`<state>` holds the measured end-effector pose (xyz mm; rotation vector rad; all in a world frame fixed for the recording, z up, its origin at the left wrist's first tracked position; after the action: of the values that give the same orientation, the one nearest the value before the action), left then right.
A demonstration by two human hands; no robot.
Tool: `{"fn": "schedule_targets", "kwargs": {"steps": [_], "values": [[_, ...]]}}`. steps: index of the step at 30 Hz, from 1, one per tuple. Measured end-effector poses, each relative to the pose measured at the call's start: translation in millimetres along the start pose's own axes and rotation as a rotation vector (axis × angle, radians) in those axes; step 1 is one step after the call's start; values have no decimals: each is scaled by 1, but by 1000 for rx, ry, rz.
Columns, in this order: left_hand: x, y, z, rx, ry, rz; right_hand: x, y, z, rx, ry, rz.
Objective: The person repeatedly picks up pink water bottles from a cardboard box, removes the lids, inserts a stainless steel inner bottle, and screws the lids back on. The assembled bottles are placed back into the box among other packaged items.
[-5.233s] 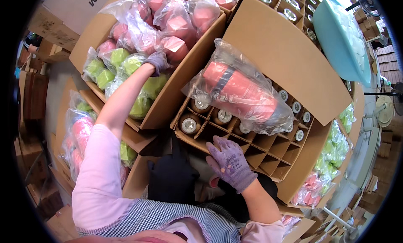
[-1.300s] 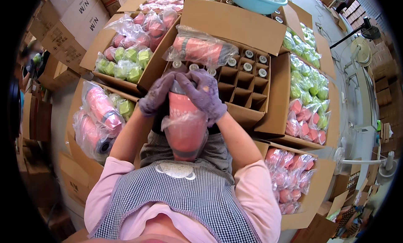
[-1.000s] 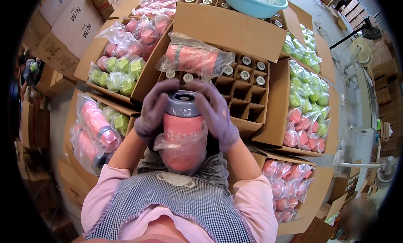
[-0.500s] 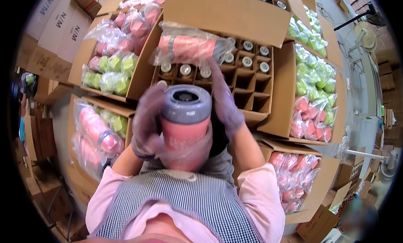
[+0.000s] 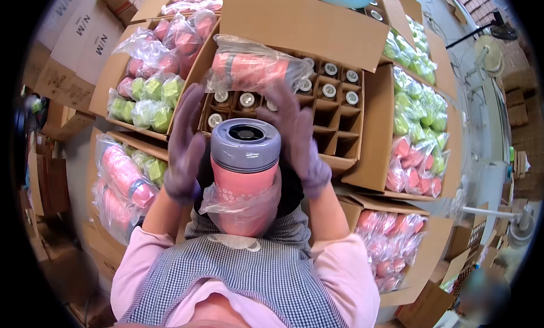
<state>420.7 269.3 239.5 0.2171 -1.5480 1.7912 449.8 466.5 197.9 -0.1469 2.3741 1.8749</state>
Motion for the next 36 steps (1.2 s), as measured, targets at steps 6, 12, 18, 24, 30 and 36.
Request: {"fn": "schedule_targets", "kwargs": {"steps": [6, 12, 18, 24, 30, 36], "values": [[10, 17, -9, -428, 122, 428, 62, -9, 12, 166, -114, 51], [15, 48, -7, -972, -225, 435, 43, 39, -21, -903, -321, 880], [12, 41, -18, -508, -326, 295, 75, 9, -33, -874, -10, 731], [12, 35, 8, -323, -357, 243, 63, 31, -46, -207, 67, 209], [-32, 15, -8, -384, 160, 43, 99, 5, 16, 94, -119, 129], [-39, 26, -2, -724, 31, 476, 184, -179, -59, -1194, 610, 439]]}}
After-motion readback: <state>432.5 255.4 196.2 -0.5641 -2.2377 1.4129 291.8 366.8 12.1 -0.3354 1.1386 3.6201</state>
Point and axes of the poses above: each hand's wrist, its own x-axis towards the middle knuckle, its own z-axis out of the back of the hand, y = z × x, the point moved 3 cm from there along x, towards the middle knuckle, and after that the axes turned 9 degrees about -z, right-handed, at the moved point
